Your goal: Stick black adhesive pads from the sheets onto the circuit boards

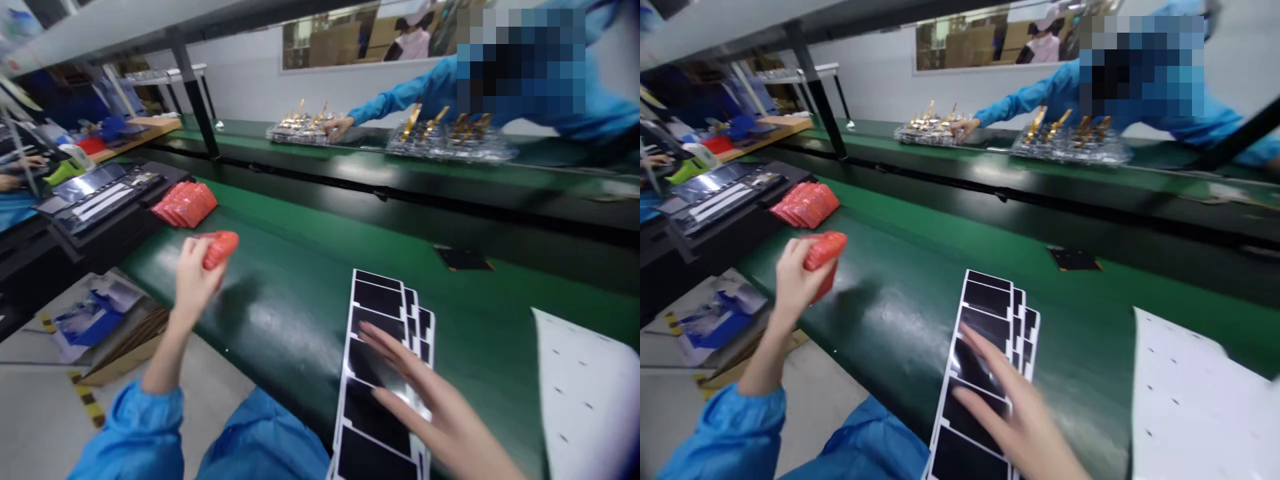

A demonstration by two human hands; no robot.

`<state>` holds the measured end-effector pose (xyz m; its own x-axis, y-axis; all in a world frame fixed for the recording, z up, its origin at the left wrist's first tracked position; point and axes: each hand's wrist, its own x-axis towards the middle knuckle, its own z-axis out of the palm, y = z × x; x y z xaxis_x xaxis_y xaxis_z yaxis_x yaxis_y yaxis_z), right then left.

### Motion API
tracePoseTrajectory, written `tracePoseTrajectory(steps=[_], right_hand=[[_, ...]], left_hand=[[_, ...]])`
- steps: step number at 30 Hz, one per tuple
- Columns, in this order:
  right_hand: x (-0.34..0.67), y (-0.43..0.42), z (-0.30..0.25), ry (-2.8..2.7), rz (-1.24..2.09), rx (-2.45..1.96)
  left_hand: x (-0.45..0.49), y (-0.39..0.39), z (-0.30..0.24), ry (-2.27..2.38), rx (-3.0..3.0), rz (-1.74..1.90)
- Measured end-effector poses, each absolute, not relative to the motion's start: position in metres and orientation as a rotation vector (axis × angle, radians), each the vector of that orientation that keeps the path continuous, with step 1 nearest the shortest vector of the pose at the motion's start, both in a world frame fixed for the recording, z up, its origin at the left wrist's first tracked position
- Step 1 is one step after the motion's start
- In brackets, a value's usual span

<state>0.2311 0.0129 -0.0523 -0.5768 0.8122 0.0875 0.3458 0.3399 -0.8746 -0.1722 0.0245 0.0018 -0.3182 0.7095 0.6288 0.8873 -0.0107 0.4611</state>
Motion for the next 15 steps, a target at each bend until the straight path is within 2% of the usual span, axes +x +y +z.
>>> tracePoseTrajectory(steps=[3,6,8,15], right_hand=[[0.169,0.017,-0.034,-1.880,1.547,-0.794],[0.138,0.027,-0.035,-1.643,1.680,-0.738],[0.138,0.030,-0.039,-1.497,1.719,-0.777],[0.156,0.033,-0.040,-1.035,1.919,-0.792]], left_hand=[[-0.059,0.021,-0.002,-1.956,-1.869,-1.469],[0.011,0.015,0.003,-1.824,-2.206,-1.785],[0.026,0.014,0.003,-1.699,-2.446,-1.862],[0.000,0.014,-0.017,-1.411,-2.706,-1.251]])
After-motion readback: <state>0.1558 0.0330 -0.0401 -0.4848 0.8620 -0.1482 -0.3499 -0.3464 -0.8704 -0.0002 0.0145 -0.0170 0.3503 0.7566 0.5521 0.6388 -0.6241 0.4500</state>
